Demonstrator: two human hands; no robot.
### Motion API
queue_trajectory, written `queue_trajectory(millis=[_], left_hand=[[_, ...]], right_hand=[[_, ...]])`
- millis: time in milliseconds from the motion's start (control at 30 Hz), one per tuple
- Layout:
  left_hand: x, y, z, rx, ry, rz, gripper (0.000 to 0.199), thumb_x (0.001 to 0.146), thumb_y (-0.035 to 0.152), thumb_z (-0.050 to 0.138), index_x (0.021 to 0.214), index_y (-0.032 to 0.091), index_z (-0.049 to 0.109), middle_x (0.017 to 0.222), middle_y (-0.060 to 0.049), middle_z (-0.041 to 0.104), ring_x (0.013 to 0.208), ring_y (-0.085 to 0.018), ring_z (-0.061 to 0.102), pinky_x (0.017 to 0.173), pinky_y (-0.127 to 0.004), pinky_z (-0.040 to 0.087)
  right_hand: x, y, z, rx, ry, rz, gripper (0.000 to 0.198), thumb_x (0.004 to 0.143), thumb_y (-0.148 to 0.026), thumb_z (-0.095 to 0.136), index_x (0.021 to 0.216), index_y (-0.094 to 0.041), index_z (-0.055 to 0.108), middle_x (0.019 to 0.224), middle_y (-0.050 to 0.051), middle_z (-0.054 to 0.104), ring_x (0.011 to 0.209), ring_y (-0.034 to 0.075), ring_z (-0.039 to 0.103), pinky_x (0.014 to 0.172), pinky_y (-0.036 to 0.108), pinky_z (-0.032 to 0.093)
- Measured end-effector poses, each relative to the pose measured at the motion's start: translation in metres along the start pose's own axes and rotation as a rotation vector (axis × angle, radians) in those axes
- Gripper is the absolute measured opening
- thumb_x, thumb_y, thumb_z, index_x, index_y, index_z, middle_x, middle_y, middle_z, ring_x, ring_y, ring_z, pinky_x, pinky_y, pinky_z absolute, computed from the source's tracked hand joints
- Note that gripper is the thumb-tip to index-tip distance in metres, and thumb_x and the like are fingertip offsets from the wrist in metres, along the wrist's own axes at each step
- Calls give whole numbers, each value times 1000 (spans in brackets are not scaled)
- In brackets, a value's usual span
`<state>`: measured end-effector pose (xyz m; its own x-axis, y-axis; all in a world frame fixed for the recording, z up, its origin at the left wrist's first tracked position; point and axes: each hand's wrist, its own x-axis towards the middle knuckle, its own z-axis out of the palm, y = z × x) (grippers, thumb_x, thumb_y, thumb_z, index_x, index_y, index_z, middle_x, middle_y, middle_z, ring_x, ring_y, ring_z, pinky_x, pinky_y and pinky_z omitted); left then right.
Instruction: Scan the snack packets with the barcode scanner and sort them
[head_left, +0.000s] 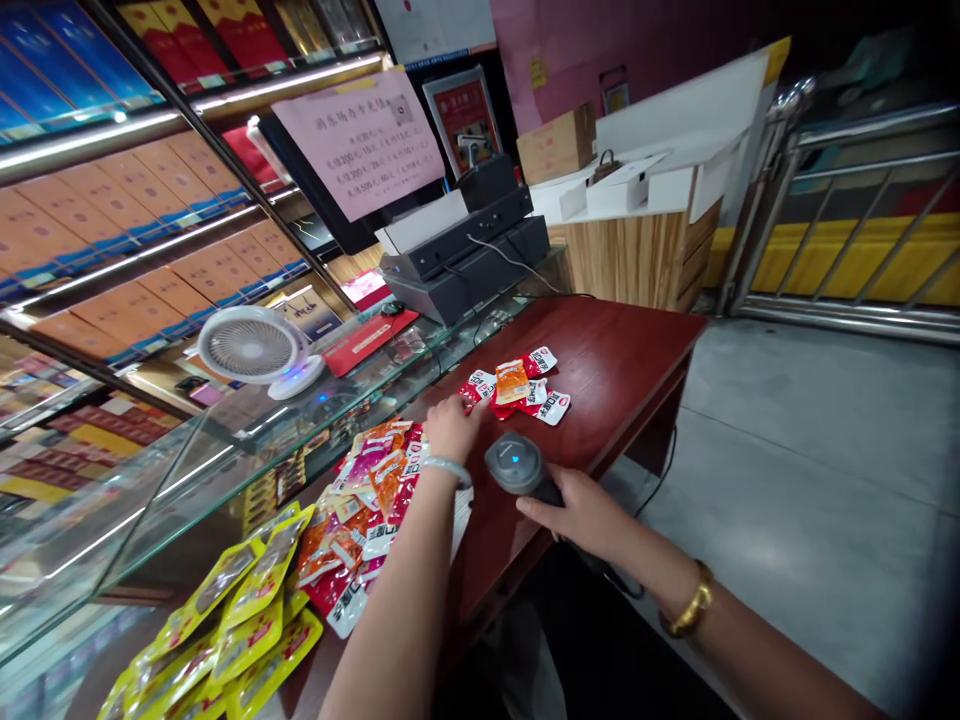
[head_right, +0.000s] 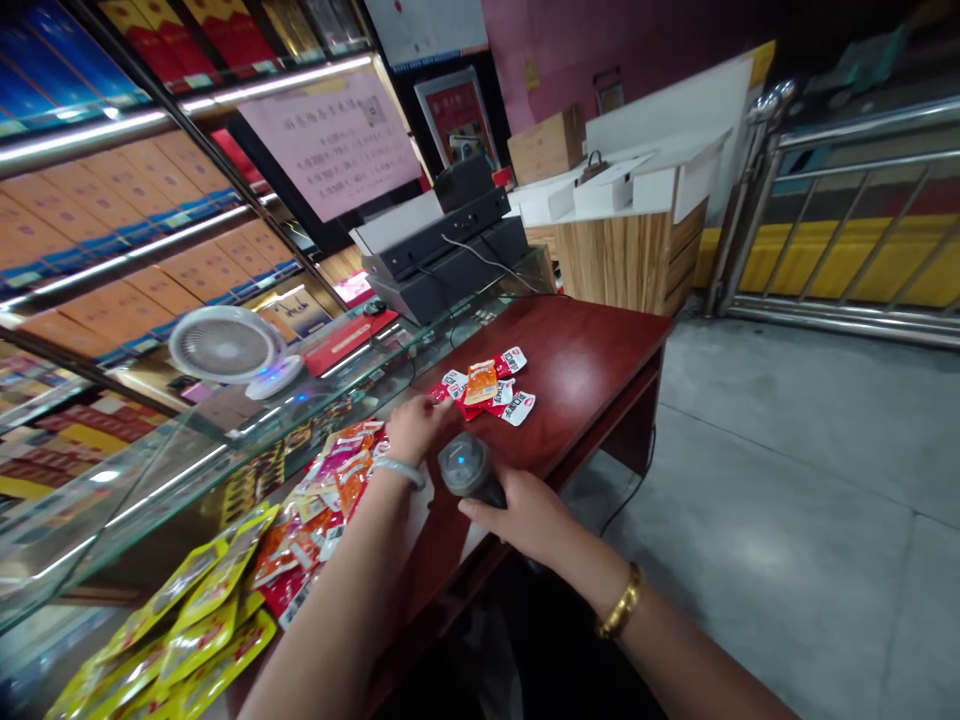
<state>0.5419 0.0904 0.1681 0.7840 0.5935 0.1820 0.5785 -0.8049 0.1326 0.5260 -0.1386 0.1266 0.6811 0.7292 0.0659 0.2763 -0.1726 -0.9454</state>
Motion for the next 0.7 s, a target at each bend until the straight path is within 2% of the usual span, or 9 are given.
queue_trajectory(millis=[67, 133, 233, 333, 400, 567, 700], left_hand=[[18, 25, 15, -6, -60, -35, 64, 87, 73, 38, 101, 19, 70, 113, -18, 70, 113, -36, 60, 92, -46, 44], [32, 43, 26, 3, -103, -62, 73, 83, 78, 37, 105, 16, 69, 120, -22, 67, 119, -39, 57, 96, -49, 42], [43, 51, 33, 9, -139, -52, 70, 76, 76, 52, 107, 15, 67, 125, -24, 65, 123, -40, 54, 98, -49, 40], [45, 41, 36, -52, -233, -59, 50, 75, 66, 62, 95, 20, 66, 112, -17, 71, 113, -35, 61, 95, -46, 41], [42, 27, 38, -137, -243, -81, 39, 78, 59, 64, 89, 22, 64, 98, -10, 74, 101, -30, 66, 91, -42, 42], [18, -13, 43, -458, -35, -96, 23, 84, 44, 63, 90, 22, 58, 80, -2, 68, 73, -18, 63, 68, -27, 41], [-1, -29, 46, -596, 45, -115, 21, 85, 41, 63, 88, 21, 58, 76, 0, 66, 68, -15, 60, 63, -24, 39]], right_hand=[[-4, 7, -8, -10, 1, 55, 37, 86, -48, 66, 108, -18, 68, 68, 2, 73, 63, 23, 69, 62, 30, 50], [-5, 10, -15, -24, 4, 103, 37, 87, -47, 64, 108, -18, 67, 62, 1, 70, 57, 22, 66, 57, 28, 47], [-6, 12, -24, -38, 45, 106, 36, 86, -45, 64, 110, -18, 67, 74, 3, 75, 67, 23, 70, 61, 28, 48], [-5, 12, -28, -34, 72, 84, 41, 87, -44, 63, 116, -16, 66, 87, 6, 77, 75, 25, 71, 68, 31, 51], [-5, 11, -29, -35, 74, 80, 43, 87, -45, 63, 119, -15, 65, 89, 7, 78, 77, 26, 72, 71, 33, 52], [-3, 6, -21, -25, 74, 16, 42, 87, -46, 65, 116, -16, 67, 106, 11, 77, 98, 31, 71, 85, 38, 52], [-1, -1, -10, -20, 31, -2, 41, 88, -47, 64, 113, -15, 68, 99, 10, 78, 92, 29, 72, 82, 36, 53]])
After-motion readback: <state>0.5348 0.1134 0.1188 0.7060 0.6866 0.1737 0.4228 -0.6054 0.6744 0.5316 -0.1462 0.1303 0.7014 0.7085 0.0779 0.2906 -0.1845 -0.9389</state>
